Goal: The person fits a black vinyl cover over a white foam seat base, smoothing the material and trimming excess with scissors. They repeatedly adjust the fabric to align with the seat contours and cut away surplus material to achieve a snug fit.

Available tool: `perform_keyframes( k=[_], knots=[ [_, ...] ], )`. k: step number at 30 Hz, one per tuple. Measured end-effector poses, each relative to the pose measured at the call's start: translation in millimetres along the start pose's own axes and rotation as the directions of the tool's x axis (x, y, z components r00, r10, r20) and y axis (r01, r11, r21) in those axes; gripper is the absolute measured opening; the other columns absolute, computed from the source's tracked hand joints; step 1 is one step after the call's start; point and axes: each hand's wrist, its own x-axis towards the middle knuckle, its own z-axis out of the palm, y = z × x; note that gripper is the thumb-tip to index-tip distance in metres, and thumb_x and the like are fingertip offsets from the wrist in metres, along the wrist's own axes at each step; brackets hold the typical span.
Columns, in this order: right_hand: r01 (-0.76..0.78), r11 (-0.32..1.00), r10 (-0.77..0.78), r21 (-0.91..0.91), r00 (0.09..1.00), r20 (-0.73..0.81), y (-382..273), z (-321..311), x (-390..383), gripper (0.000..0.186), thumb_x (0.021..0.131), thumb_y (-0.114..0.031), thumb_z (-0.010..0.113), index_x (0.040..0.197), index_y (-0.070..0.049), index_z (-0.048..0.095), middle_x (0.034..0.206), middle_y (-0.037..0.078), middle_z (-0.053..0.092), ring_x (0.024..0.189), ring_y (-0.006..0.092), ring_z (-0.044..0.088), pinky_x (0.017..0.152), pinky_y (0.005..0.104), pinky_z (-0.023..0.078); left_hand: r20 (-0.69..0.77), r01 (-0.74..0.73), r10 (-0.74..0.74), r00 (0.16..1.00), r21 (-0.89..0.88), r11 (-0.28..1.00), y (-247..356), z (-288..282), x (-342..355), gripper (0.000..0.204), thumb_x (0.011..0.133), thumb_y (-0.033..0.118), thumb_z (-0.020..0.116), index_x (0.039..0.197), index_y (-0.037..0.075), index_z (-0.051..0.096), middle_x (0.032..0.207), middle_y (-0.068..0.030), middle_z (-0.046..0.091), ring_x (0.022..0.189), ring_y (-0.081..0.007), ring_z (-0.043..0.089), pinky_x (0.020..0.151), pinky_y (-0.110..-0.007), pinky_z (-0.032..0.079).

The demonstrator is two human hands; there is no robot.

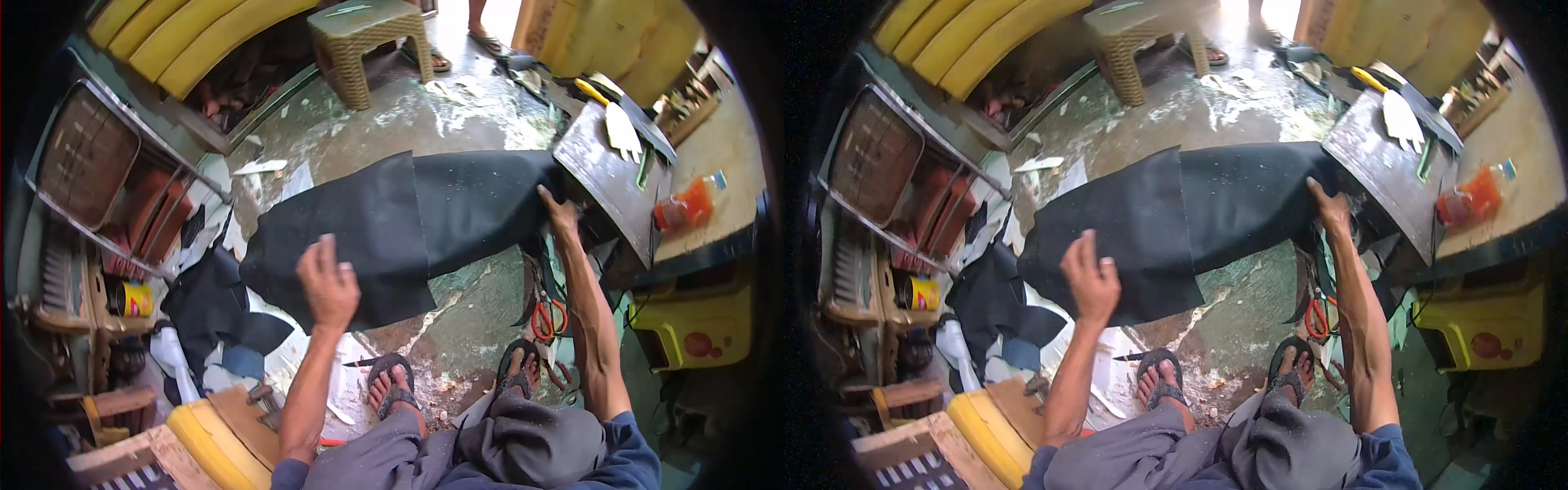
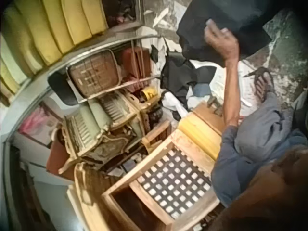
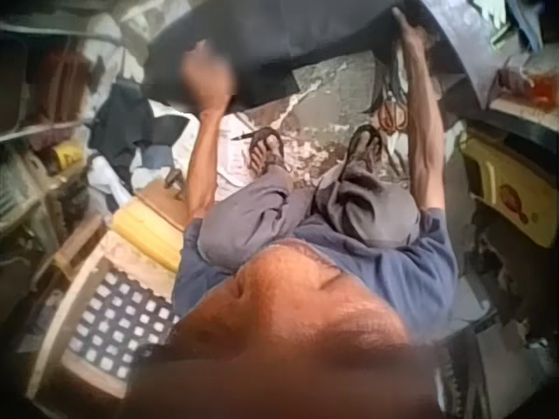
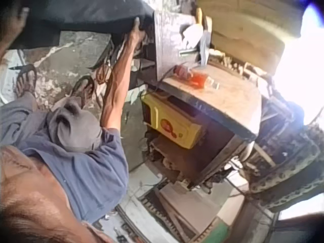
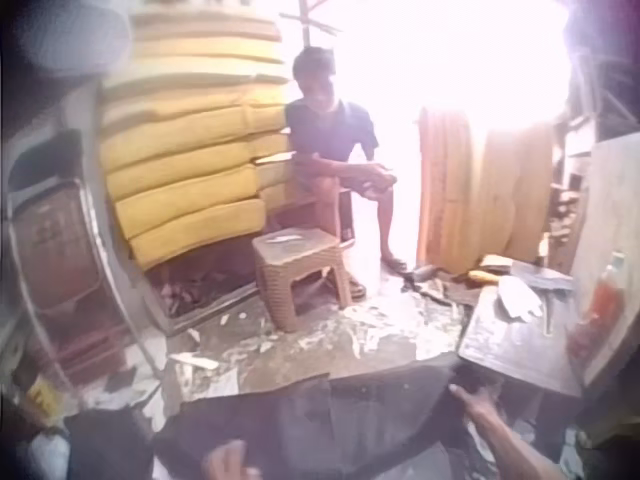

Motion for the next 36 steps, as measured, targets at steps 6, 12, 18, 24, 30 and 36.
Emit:
perform_keyframes(
  k=[6,12,18,24,30,36],
  knots=[
    [0.204,0.954,-0.223,0.219,0.972,0.067,-41,15,-8,0.060,0.091,-0.039,0.075,0.127,0.008,0.064,0.117,0.017,0.070,0.106,0.0277,0.066,0.096,0.0361,0.049,0.261,0.223,-0.251,0.932,0.133,0.966,14,28,6,0.056,0.092,0.038,0.068,0.136,0.005,0.056,0.139,-0.0224,0.047,0.128,-0.0427,0.045,0.105,-0.058,0.038],
    [0.379,0.612,-0.515,0.695,0.857,-0.014,-209,-17,-62,0.019,0.099,-0.025,0.071,0.109,-0.009,0.070,0.096,-0.002,0.069,0.083,0.0058,0.063,0.076,0.0215,0.051,0.325,0.340,-0.303,0.896,-0.065,0.938,-4,19,2,0.060,0.094,0.043,0.066,0.139,0.006,0.056,0.137,-0.0191,0.051,0.125,-0.0413,0.051,0.105,-0.056,0.041],
    [0.423,0.576,-0.792,0.700,0.500,0.349,-322,-19,-214,0.043,0.101,-0.029,0.068,0.133,-0.002,0.058,0.121,0.010,0.066,0.109,0.0163,0.065,0.093,0.0295,0.053,0.000,-0.089,0.153,0.988,-0.816,0.572,101,-87,81,0.147,0.070,0.026,0.096,0.161,0.016,-0.019,0.165,-0.0206,0.019,0.125,-0.0333,0.057,0.100,-0.045,0.051],
    [0.629,0.340,-0.940,0.699,0.225,0.255,-269,0,-222,0.061,0.099,-0.031,0.067,0.144,0.006,0.048,0.141,0.021,0.056,0.127,0.0320,0.058,0.109,0.0484,0.044,-0.334,-0.010,-0.381,0.862,-0.763,0.646,24,-168,148,0.067,0.083,0.021,0.081,0.129,0.001,0.036,0.122,-0.0138,0.054,0.095,-0.0237,0.061,0.083,-0.039,0.051],
    [0.394,0.917,-0.336,0.066,0.671,0.661,-93,84,-172,0.042,0.098,-0.032,0.065,0.121,0.004,0.066,0.103,0.022,0.074,0.095,0.0294,0.072,0.085,0.0402,0.056,-0.645,0.239,-0.713,0.274,-0.673,0.700,-251,-323,35,0.056,0.097,0.019,0.070,0.142,-0.006,0.047,0.131,-0.0209,0.062,0.107,-0.0291,0.066,0.087,-0.044,0.058],
    [0.796,0.589,-0.703,-0.142,0.591,0.396,-91,164,-117,0.044,0.096,-0.033,0.067,0.128,-0.004,0.061,0.122,0.019,0.067,0.115,0.0350,0.063,0.098,0.0490,0.049,-0.229,0.473,-0.865,0.446,-0.760,0.446,-215,-142,-178,0.046,0.095,0.014,0.063,0.137,0.005,0.049,0.103,-0.0060,0.058,0.081,-0.0144,0.059,0.067,-0.029,0.053]
  ],
)
